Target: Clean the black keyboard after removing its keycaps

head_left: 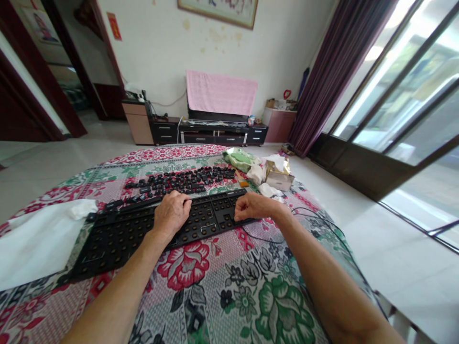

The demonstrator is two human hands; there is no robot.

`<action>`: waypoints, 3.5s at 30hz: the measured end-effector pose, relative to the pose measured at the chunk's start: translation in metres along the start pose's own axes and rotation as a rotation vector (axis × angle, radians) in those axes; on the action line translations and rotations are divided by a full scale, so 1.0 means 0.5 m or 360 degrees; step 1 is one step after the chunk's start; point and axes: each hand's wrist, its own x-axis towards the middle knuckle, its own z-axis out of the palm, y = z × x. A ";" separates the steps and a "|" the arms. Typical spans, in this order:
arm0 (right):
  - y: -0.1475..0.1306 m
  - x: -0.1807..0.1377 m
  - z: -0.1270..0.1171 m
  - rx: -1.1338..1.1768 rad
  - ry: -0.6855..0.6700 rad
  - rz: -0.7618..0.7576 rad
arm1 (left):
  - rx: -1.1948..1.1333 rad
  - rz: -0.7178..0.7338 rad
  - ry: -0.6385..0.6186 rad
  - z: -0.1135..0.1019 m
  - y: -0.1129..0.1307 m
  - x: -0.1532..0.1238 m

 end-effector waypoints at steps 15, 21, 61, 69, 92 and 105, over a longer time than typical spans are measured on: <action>0.004 -0.002 -0.012 0.0062 -0.0091 -0.0104 | -0.0014 0.0021 0.0012 0.005 -0.004 0.001; 0.006 0.006 -0.014 0.0063 -0.0194 -0.0105 | -0.0019 0.0014 0.0012 0.002 -0.002 0.000; -0.041 -0.037 0.002 -0.0220 0.0140 -0.0240 | 0.0087 -0.0044 -0.0028 -0.012 0.012 -0.002; -0.041 -0.040 -0.002 -0.0167 0.0156 -0.0260 | 0.0075 -0.0052 -0.0026 -0.013 0.014 -0.002; -0.076 -0.020 0.006 -0.0493 0.0103 -0.0066 | 0.0080 -0.0056 -0.0034 -0.010 0.012 -0.001; -0.058 -0.016 0.011 -0.0466 0.0110 -0.0233 | 0.0098 -0.0065 -0.0050 -0.010 0.014 0.000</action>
